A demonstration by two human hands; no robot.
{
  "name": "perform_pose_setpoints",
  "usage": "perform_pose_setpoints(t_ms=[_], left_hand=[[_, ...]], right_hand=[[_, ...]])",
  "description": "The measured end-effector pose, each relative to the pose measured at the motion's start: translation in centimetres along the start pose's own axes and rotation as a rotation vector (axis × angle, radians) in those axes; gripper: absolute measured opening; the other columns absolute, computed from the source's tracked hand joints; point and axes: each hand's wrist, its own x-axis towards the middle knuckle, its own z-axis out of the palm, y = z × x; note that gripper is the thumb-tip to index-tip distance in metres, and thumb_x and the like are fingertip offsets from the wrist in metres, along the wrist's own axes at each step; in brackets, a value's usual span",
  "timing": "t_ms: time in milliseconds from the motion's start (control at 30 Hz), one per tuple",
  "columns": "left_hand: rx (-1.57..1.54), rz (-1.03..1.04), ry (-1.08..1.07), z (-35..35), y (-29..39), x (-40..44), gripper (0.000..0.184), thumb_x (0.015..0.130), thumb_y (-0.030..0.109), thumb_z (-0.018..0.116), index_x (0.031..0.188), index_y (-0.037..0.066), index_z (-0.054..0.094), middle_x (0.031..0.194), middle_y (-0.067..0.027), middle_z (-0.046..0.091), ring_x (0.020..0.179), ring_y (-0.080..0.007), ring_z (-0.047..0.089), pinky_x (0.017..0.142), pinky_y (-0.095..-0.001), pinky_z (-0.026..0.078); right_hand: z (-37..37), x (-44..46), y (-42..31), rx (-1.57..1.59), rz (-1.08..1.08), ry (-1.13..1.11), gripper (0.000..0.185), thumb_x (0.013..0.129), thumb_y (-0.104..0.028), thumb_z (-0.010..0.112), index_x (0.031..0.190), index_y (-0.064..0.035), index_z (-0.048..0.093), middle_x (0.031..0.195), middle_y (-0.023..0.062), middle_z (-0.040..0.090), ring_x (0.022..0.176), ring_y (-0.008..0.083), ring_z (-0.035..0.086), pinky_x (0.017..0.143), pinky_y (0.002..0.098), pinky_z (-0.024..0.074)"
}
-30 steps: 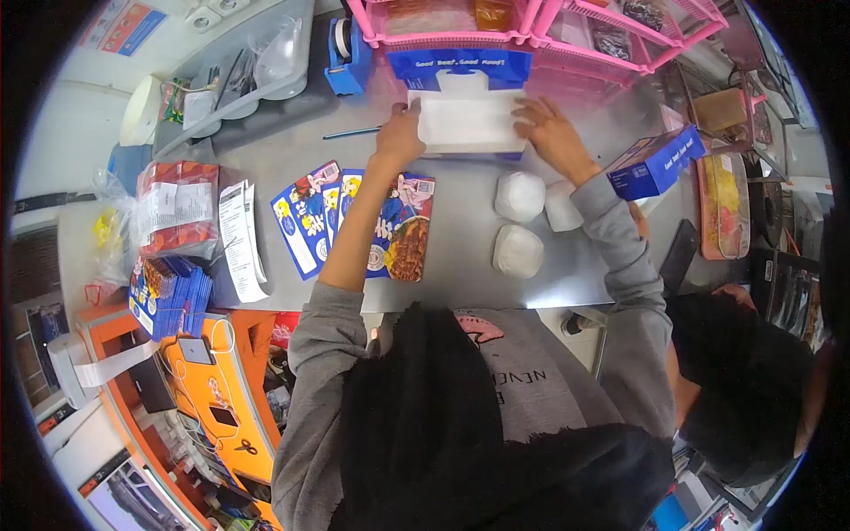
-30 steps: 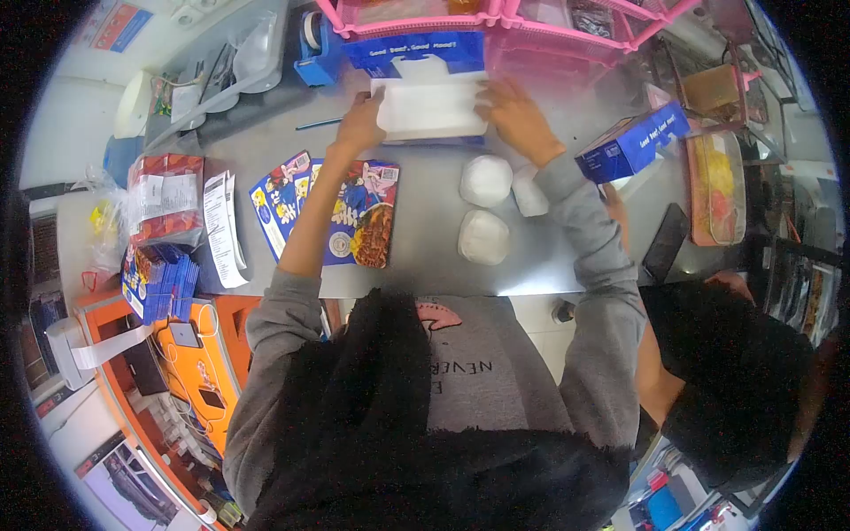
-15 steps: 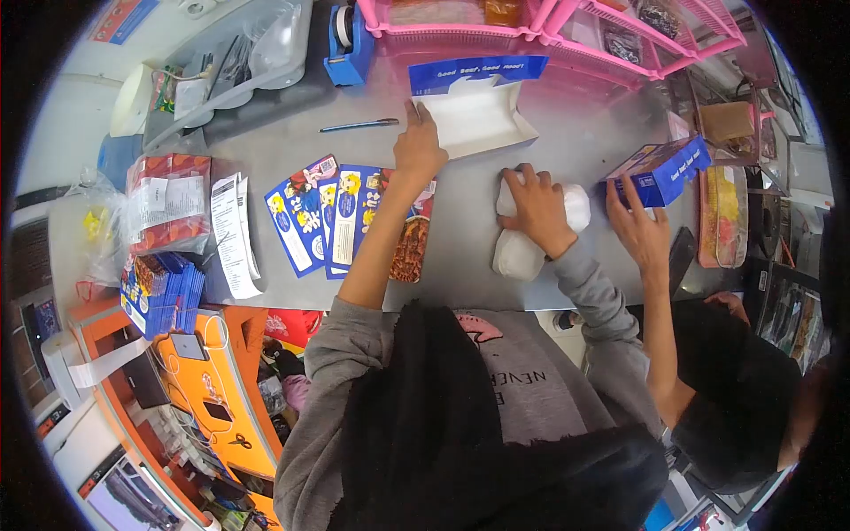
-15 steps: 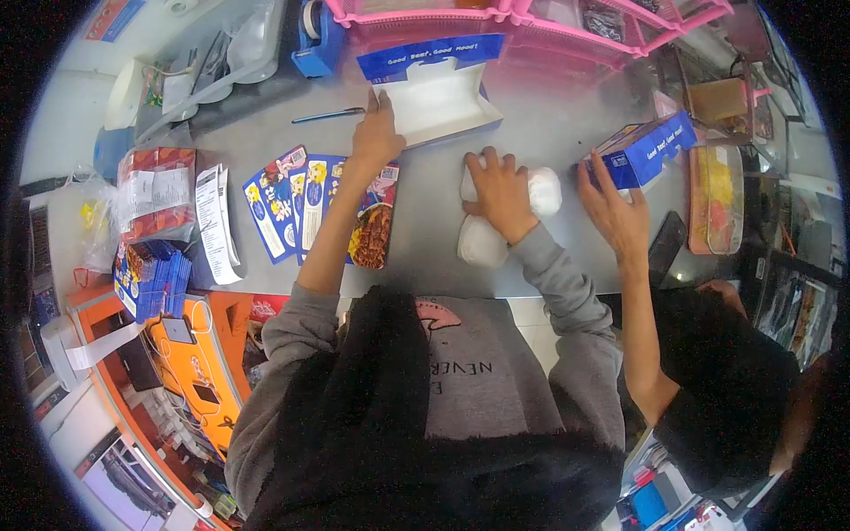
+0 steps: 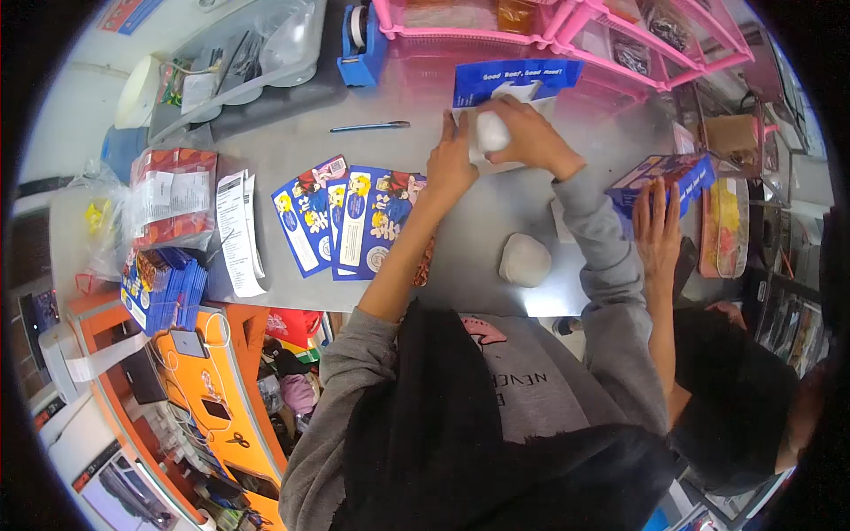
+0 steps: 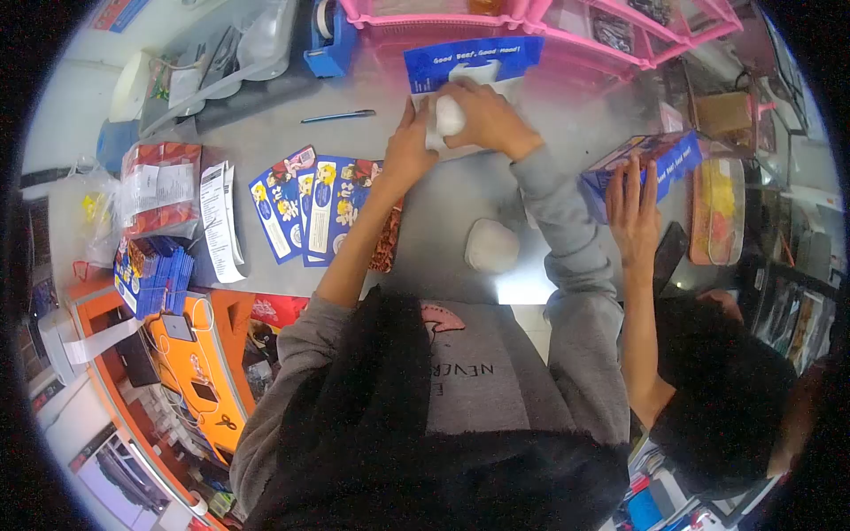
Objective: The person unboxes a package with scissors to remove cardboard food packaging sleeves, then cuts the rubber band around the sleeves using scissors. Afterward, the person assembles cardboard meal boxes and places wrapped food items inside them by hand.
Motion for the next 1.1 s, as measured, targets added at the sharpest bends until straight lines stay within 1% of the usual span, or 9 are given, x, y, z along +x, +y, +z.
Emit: perform_pose_setpoints(t_ms=[300, 400, 500, 567, 700, 800, 867, 933, 1100], left_hand=[[-0.218, 0.042, 0.006, -0.2, -2.1, 0.5, 0.079, 0.062, 0.004, 0.061, 0.135, 0.014, 0.031, 0.133, -0.0339, 0.026, 0.108, -0.0455, 0.046, 0.088, -0.0442, 0.043], [-0.218, 0.019, 0.029, 0.2, -3.1, 0.6, 0.073, 0.065, 0.007, 0.059, 0.133, 0.017, 0.035, 0.13, -0.032, 0.033, 0.102, -0.0416, 0.051, 0.086, -0.0409, 0.044], [-0.208, 0.035, 0.046, 0.2, -2.9, 0.3, 0.068, 0.068, 0.006, 0.056, 0.132, 0.017, 0.037, 0.129, -0.031, 0.036, 0.102, -0.0408, 0.052, 0.087, -0.0409, 0.043], [-0.234, -0.001, -0.002, 0.0, -2.2, 0.5, 0.065, 0.069, 0.004, 0.054, 0.132, 0.015, 0.037, 0.129, -0.0308, 0.036, 0.109, -0.0436, 0.046, 0.091, -0.0441, 0.041], [-0.237, 0.026, 0.031, 0.1, -3.4, 0.7, 0.062, 0.071, 0.002, 0.051, 0.131, 0.014, 0.038, 0.125, -0.0289, 0.042, 0.103, -0.0423, 0.051, 0.089, -0.0434, 0.043], [-0.437, -0.067, -0.049, -1.6, -3.1, 0.8, 0.06, 0.07, -0.002, 0.048, 0.129, 0.011, 0.041, 0.125, -0.0258, 0.044, 0.1, -0.0409, 0.053, 0.088, -0.0421, 0.044], [-0.658, -0.2, -0.163, -1.9, -3.1, 1.3, 0.059, 0.07, -0.004, 0.046, 0.128, 0.009, 0.042, 0.125, -0.024, 0.045, 0.101, -0.0401, 0.054, 0.088, -0.0411, 0.044], [-0.446, 0.052, -0.053, -0.6, -4.7, 2.5, 0.057, 0.076, -0.002, 0.047, 0.131, 0.014, 0.04, 0.116, -0.02, 0.053, 0.059, -0.0184, 0.063, 0.052, -0.0307, 0.053], [-0.418, 0.148, -0.023, 0.4, -3.2, 4.3, 0.053, 0.079, 0.006, 0.054, 0.129, 0.013, 0.042, 0.12, -0.0202, 0.05, 0.073, -0.0213, 0.063, 0.058, -0.0309, 0.052]], right_hand=[[3.2, -0.8, 2.7, -0.234, -0.1, -0.075, 0.084, 0.052, -0.029, 0.078, 0.123, -0.012, 0.039, 0.123, 0.0143, 0.043, 0.103, 0.0364, 0.049, 0.085, 0.0439, 0.0437], [0.8, -2.3, 2.2, 0.061, -0.035, 0.019, 0.073, 0.06, -0.025, 0.074, 0.122, -0.0087, 0.04, 0.118, 0.0163, 0.045, 0.105, 0.0338, 0.047, 0.09, 0.0422, 0.0396], [-0.1, -3.7, 3.2, -0.323, 0.126, 0.232, 0.055, 0.068, -0.027, 0.07, 0.114, -0.0078, 0.047, 0.113, 0.014, 0.05, 0.1, 0.0336, 0.051, 0.085, 0.0418, 0.0431], [0.0, -4.2, 3.4, -0.249, 0.582, 0.426, 0.038, 0.072, -0.031, 0.066, 0.097, -0.0041, 0.056, 0.097, 0.0124, 0.06, 0.092, 0.0361, 0.057, 0.077, 0.0438, 0.0457], [2.6, -5.2, 10.7, -0.11, 0.651, 0.188, 0.029, 0.078, -0.029, 0.061, 0.089, -0.0027, 0.062, 0.09, 0.0147, 0.063, 0.086, 0.0365, 0.059, 0.073, 0.0422, 0.0466], [2.2, -5.8, 12.4, 0.149, 0.575, 0.338, 0.029, 0.078, -0.024, 0.061, 0.098, -0.0031, 0.062, 0.071, 0.0115, 0.063, 0.063, 0.0235, 0.059, 0.062, 0.0333, 0.0453], [1.5, -5.8, 12.1, 0.155, 0.671, 0.271, 0.031, 0.079, -0.025, 0.058, 0.102, -0.0053, 0.061, 0.085, 0.0178, 0.063, 0.081, 0.0333, 0.059, 0.073, 0.038, 0.0455], [1.4, -5.8, 12.9, 0.163, 0.695, 0.249, 0.031, 0.079, -0.025, 0.057, 0.102, -0.006, 0.061, 0.09, 0.0199, 0.062, 0.087, 0.0368, 0.058, 0.076, 0.0399, 0.0454], [-0.1, -5.6, 14.4, -0.008, 0.656, 0.229, 0.03, 0.079, -0.026, 0.059, 0.101, -0.0061, 0.062, 0.091, 0.0205, 0.062, 0.086, 0.0376, 0.058, 0.076, 0.0415, 0.0449]])
